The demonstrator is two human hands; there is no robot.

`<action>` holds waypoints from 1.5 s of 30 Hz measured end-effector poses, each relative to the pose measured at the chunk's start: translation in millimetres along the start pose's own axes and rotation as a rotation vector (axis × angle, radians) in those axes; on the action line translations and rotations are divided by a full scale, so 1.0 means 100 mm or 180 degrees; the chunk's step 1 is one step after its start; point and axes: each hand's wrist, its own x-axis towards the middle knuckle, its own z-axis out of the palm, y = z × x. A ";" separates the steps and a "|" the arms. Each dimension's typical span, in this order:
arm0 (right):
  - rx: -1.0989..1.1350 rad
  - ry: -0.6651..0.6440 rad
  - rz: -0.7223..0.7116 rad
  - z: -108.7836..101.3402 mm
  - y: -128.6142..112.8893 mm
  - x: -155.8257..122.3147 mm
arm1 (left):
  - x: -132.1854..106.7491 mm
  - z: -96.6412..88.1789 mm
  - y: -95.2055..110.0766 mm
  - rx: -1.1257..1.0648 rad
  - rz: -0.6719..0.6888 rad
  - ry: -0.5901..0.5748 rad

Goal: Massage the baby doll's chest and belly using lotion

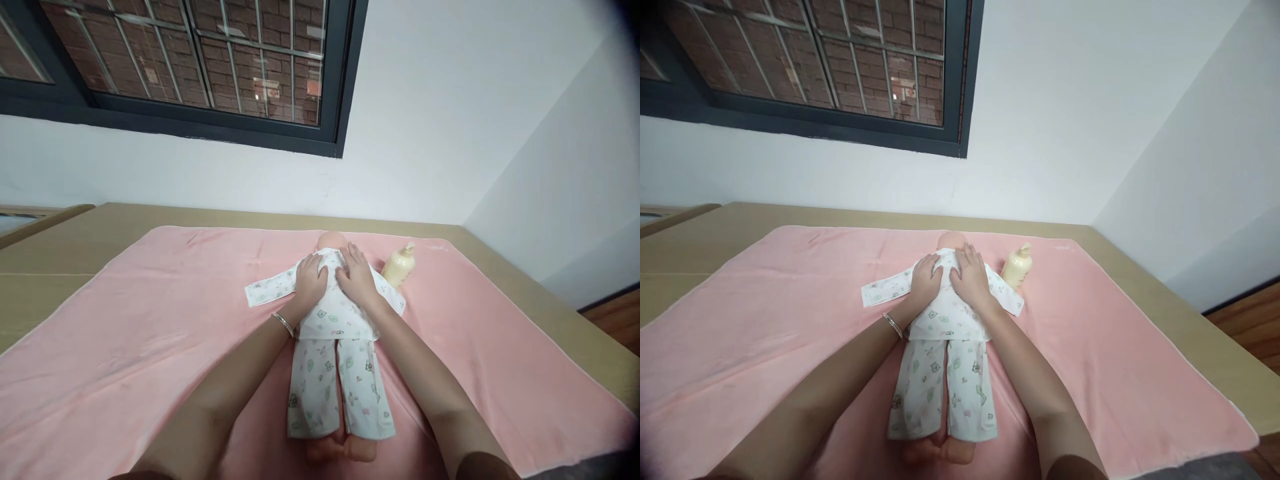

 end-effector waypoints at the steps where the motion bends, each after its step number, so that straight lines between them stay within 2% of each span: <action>1: -0.0020 -0.0020 -0.0129 0.01 -0.03 -0.01 | -0.01 0.00 0.00 -0.0025 -0.0001 0.0035; 5: 0.0047 -0.0381 -0.0355 0.08 -0.08 -0.03 | -0.02 0.01 -0.02 -0.0082 -0.0032 0.0090; 10: 0.0066 0.0149 -0.0174 0.09 -0.07 -0.03 | -0.03 0.02 -0.02 -0.0109 -0.0021 0.0124; 15: 0.0054 -0.0420 -0.0157 0.03 -0.10 -0.02 | -0.02 0.01 -0.01 -0.0127 -0.0070 0.0141; 21: 0.0138 0.0128 -0.0082 -0.02 -0.13 -0.03 | -0.02 0.00 -0.03 -0.0145 -0.0006 0.0140; 26: 0.0150 -0.0318 -0.0062 0.02 -0.12 -0.03 | -0.02 0.01 -0.03 -0.0140 -0.0038 0.0166; 31: 0.0179 0.0262 0.0003 -0.01 -0.14 -0.03 | -0.02 0.00 -0.03 -0.0169 -0.0005 0.0128; 37: 0.0037 -0.0492 0.0070 0.03 -0.18 -0.04 | -0.01 -0.04 0.01 -0.0174 -0.0116 -0.0058; 41: 0.0192 -0.0485 0.0156 -0.14 -0.23 0.00 | 0.02 -0.09 0.05 -0.0057 -0.0100 -0.0436; 45: 0.0494 -0.0206 0.0153 -0.59 -0.30 0.03 | 0.08 -0.14 0.11 0.0221 -0.0098 -0.0891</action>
